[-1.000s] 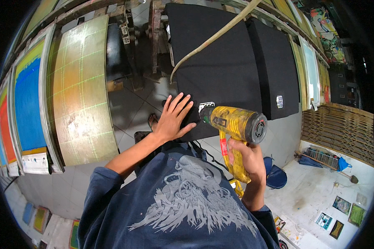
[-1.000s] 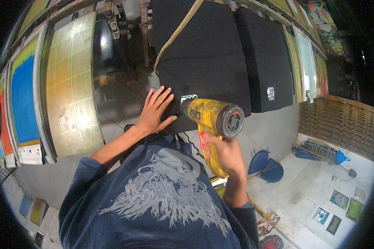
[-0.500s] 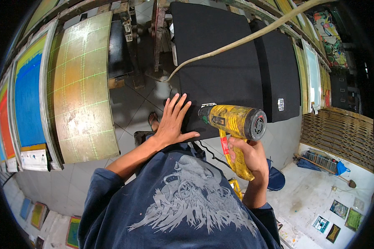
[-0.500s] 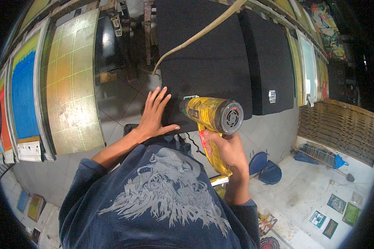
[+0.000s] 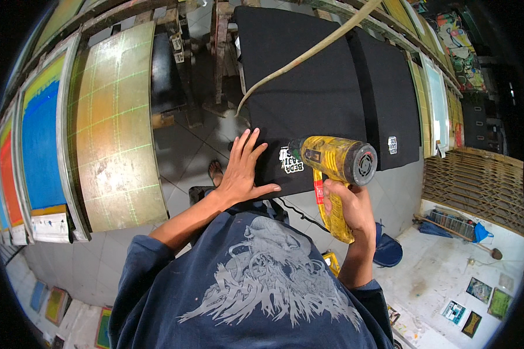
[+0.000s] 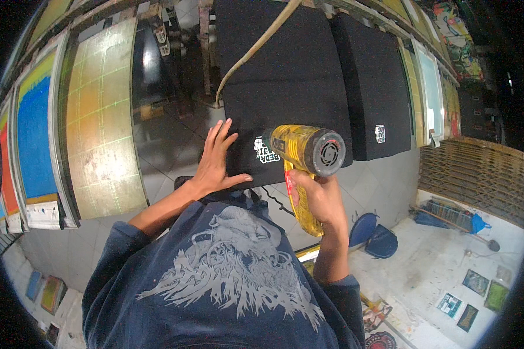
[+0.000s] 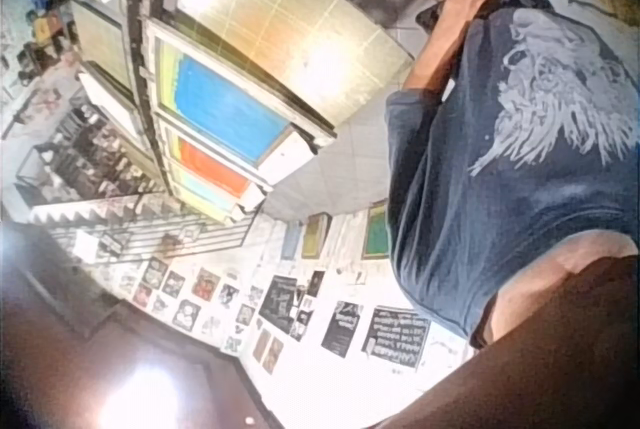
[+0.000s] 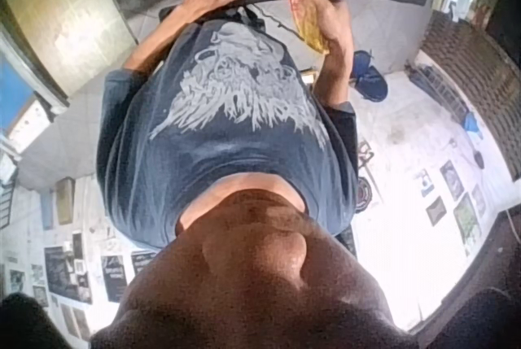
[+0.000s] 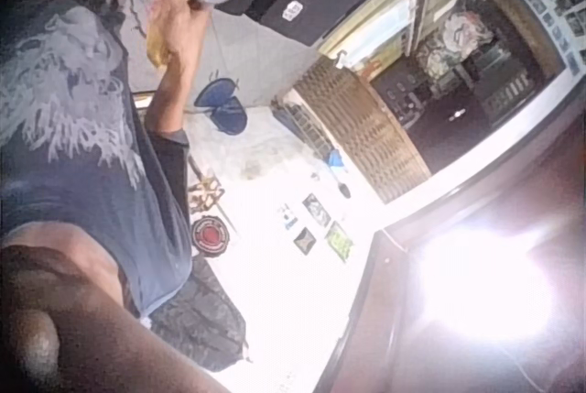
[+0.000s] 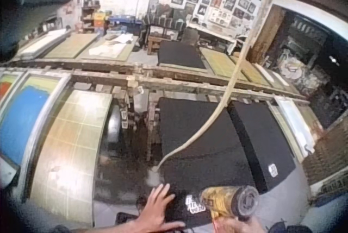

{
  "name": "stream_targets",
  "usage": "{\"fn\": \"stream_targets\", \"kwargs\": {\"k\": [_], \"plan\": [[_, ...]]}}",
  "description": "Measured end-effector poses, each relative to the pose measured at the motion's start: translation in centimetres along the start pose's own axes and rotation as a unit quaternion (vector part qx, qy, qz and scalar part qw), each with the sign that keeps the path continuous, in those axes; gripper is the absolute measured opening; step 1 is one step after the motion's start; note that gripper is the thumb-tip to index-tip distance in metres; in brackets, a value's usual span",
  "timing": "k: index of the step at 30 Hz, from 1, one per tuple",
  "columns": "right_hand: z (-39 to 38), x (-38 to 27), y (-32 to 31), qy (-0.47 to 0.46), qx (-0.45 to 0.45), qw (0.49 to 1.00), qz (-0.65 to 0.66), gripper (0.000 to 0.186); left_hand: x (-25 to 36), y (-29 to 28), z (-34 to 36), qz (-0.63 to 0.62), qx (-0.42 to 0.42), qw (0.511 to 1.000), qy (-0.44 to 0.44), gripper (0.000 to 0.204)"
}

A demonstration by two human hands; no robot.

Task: The person uses a squeegee to spread white ink across a screen printing frame. They then use a yellow heat gun to dry a white logo on a black t-shirt laid out on a table. The person repeats the ink spreading and heat drying process on a second t-shirt. Finally, they move a metal bowl of tools and handle a screen printing frame.

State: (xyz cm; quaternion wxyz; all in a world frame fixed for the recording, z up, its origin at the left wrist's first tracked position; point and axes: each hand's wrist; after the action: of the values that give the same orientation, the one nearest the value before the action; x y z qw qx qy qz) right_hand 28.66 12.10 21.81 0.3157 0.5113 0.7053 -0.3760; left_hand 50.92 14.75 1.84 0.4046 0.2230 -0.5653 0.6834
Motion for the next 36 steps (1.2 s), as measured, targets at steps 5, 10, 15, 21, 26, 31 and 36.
{"fn": "stream_targets", "kwargs": {"k": [5, 10, 15, 21, 26, 31, 36], "plan": [[-0.5, -0.5, -0.3, 0.023, -0.018, 1.0, -0.002, 0.017, -0.3, 0.2, 0.0, 0.009, 0.001, 1.0, 0.014, 0.121], [0.0, -0.4, -0.3, 0.008, 0.003, 1.0, -0.002, 0.016, -0.2, 0.3, 0.0, 0.014, 0.022, 1.0, 0.007, 0.099], [-0.8, -0.7, -0.4, 0.021, -0.032, 0.999, -0.012, 0.015, -1.3, 0.0, -0.1, -0.02, 0.098, 0.995, 0.023, 0.027], [-0.5, 0.0, -0.3, 0.003, 0.005, 1.0, -0.03, 0.013, -1.7, 0.8, 0.2, -0.083, 0.174, 0.981, 0.008, 0.047], [-0.9, -0.5, -0.8, 0.035, -0.008, 0.999, 0.001, 0.016, -1.1, 0.3, 0.2, -0.138, 0.133, 0.981, -0.037, 0.024], [0.0, 0.7, -0.7, 0.005, 0.011, 1.0, 0.009, 0.015, -0.7, 0.6, 0.8, -0.12, 0.121, 0.985, -0.009, 0.046], [-0.4, 0.4, -1.1, 0.014, 0.028, 0.999, 0.009, 0.015, -1.6, 0.3, 0.4, -0.069, 0.105, 0.992, 0.033, 0.028]]}}
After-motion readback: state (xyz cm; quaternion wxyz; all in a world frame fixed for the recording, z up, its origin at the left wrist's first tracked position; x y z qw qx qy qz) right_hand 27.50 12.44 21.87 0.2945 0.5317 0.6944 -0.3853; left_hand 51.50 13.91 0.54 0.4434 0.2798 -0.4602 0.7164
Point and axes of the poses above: each hand's wrist, its own z-axis towards the middle knuckle, its own y-axis out of the palm, x = y × z, and after that the axes turned 3 degrees about -y, right-handed
